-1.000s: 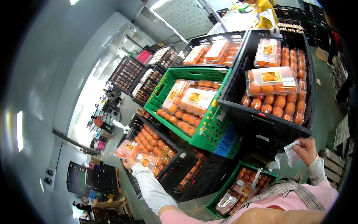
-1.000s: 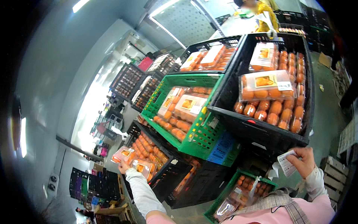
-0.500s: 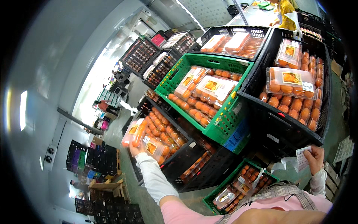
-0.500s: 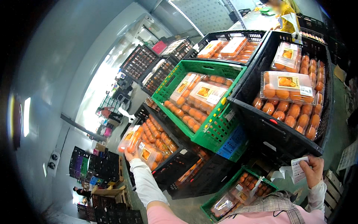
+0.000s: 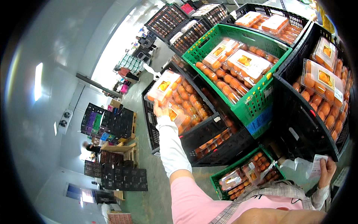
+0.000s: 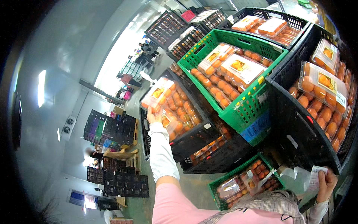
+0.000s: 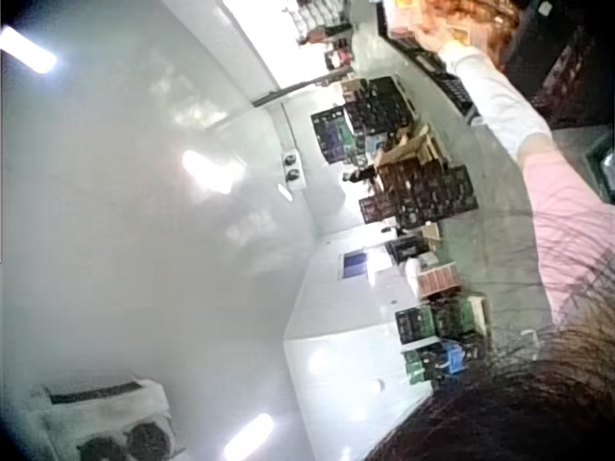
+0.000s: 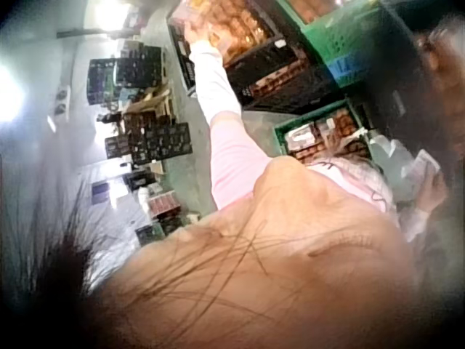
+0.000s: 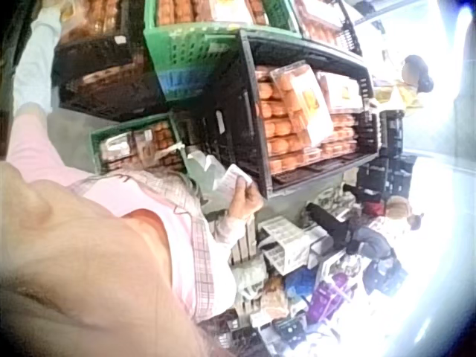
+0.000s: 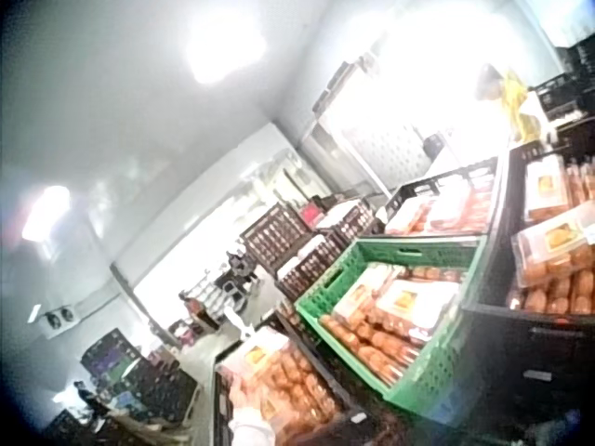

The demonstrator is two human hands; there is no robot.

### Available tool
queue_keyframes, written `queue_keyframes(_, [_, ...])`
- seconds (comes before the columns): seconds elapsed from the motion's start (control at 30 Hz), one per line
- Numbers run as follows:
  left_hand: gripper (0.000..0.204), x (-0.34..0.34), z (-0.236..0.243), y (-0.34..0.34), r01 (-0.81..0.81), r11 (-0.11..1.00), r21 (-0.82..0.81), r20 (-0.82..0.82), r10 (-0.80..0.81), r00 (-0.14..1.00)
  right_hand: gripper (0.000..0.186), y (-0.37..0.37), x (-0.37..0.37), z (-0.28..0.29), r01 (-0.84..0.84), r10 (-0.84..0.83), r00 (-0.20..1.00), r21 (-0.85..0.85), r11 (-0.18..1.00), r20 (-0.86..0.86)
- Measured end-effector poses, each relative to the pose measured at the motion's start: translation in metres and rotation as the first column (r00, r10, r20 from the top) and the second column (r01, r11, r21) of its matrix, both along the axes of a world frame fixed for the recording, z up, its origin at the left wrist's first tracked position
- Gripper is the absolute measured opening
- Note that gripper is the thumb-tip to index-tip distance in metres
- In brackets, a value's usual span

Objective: The person lifts green plastic crates filled with packaged persimmons and places them onto a black shelving unit. They arrange the packages within the crates and on the shelves to ensure neat stacking. The person also handles a white paper receipt, briefly inspecting it before continuing to organize the produce.

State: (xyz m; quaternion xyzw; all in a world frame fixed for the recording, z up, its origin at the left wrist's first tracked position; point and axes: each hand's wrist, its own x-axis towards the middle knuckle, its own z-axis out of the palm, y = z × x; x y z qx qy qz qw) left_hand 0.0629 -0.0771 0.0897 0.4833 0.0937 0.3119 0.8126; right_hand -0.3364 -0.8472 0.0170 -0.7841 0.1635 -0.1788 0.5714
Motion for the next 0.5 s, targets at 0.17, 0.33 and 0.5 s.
queue_keyframes(0.17, [0.091,0.001,-0.017,0.032,-0.113,0.291,0.950,-0.149,0.740,0.656,0.018,-0.005,0.003,-0.005,-0.008,0.008,1.000,0.039,0.999,-0.005])
queue_keyframes(0.33, [0.067,0.002,-0.007,-0.026,0.468,0.012,0.884,-0.325,0.736,0.594,0.019,-0.014,-0.004,-0.010,0.005,-0.009,0.998,-0.070,0.998,-0.060])
queue_keyframes(0.5, [0.053,-0.014,0.018,-0.088,0.100,-0.296,0.950,0.073,0.523,0.849,0.019,0.000,0.005,0.016,-0.063,0.065,0.996,0.041,0.997,-0.058])
